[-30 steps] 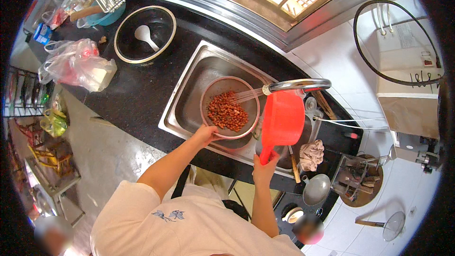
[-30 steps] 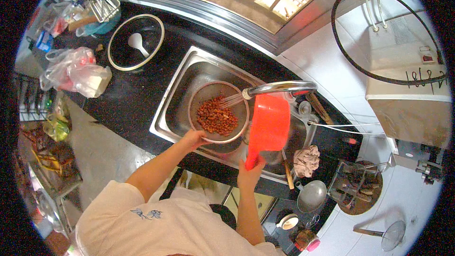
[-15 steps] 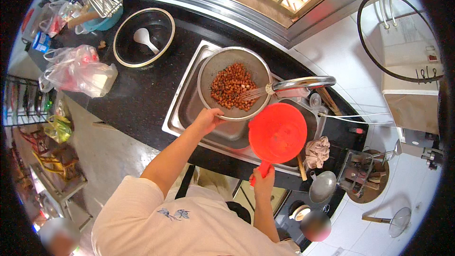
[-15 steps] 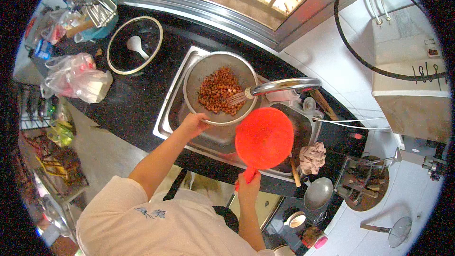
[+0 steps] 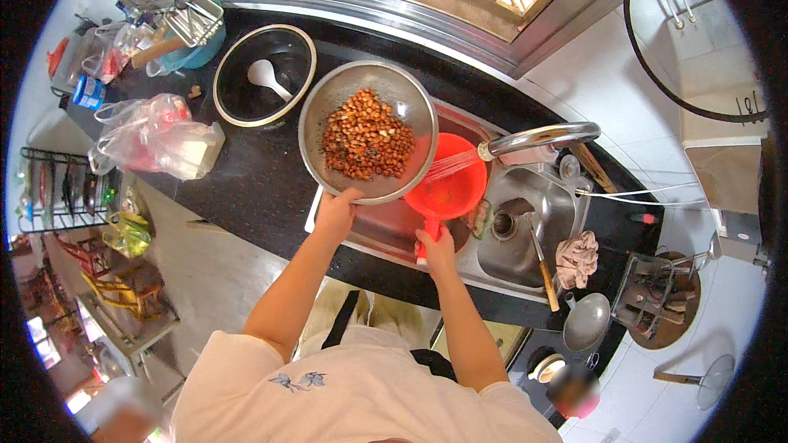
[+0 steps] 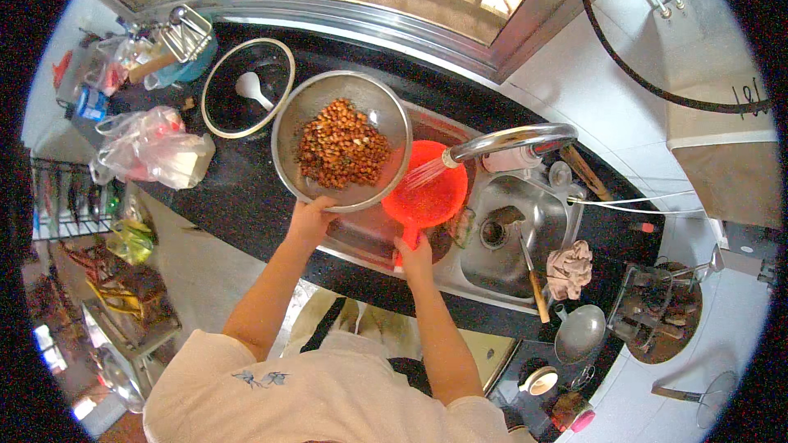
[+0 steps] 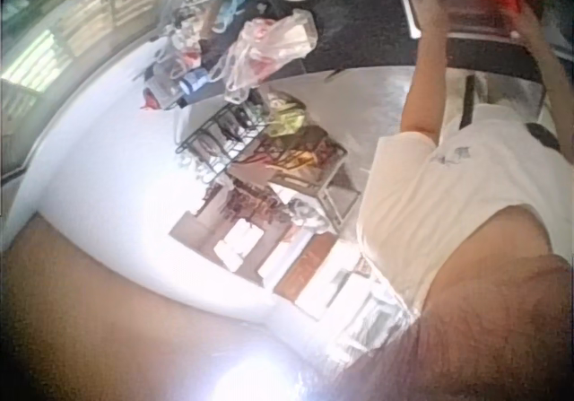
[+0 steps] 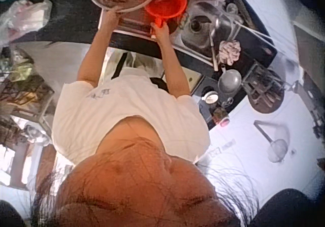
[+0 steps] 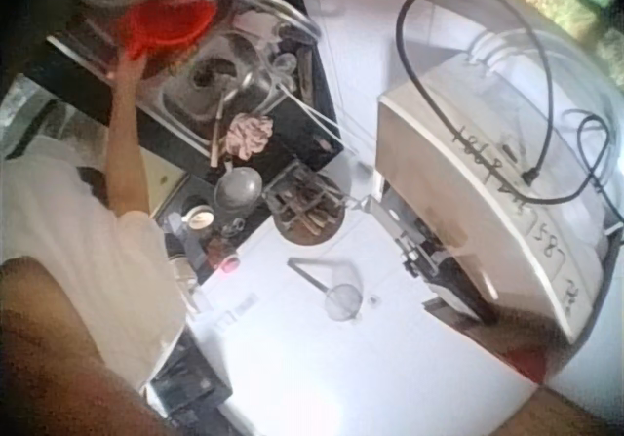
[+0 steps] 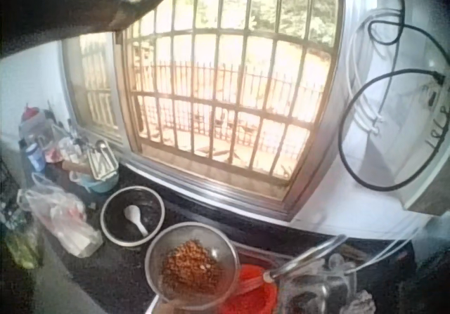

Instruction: The person transfers peanuts from a red mesh bag into a metal sieve, then adds black beans from a blue container into the same sieve. The person moves the sieve to the sink and washes the mixed legumes under running water, agitating them by hand.

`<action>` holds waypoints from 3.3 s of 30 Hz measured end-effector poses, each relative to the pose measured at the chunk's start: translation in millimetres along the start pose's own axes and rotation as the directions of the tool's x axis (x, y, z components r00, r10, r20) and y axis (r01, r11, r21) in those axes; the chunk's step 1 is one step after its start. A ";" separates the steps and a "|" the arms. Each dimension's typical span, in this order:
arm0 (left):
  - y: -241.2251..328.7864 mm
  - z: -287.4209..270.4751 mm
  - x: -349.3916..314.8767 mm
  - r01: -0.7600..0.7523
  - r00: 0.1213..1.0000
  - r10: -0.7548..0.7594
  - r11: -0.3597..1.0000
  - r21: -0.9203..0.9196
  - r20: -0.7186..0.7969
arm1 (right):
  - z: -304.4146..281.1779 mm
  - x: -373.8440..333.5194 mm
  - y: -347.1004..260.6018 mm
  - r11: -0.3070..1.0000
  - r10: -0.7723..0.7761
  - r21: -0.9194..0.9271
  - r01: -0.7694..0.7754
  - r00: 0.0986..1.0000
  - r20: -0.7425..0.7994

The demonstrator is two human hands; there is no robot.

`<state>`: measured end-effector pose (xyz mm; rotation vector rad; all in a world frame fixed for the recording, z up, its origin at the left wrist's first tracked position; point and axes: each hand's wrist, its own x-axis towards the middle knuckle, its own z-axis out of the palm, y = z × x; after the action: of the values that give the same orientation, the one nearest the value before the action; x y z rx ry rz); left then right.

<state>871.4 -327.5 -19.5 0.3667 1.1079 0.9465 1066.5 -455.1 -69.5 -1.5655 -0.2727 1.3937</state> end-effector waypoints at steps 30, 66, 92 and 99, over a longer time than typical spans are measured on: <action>12.7 -12.1 -28.2 0.007 0.997 -0.015 0.995 -0.099 -0.073 | -16.6 -81.3 -33.6 0.913 -0.248 -0.393 0.113 0.917 -0.313; -81.5 3.5 45.0 0.371 0.916 -0.378 0.925 0.075 0.135 | -16.0 88.3 65.9 0.972 0.066 -0.229 -0.042 0.993 0.100; -121.1 -10.1 138.9 -0.281 0.955 0.236 0.513 0.811 0.182 | -19.2 86.9 44.0 0.943 0.318 0.152 -0.294 0.933 -0.168; -109.1 -0.8 120.0 -0.188 0.973 0.223 0.602 0.776 0.063 | -22.2 90.1 45.7 0.944 0.324 0.110 -0.312 0.939 -0.117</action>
<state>935.8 -294.9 -164.7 1.2288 1.5121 0.6116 1094.6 -424.9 -164.3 -1.6714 0.1310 1.5144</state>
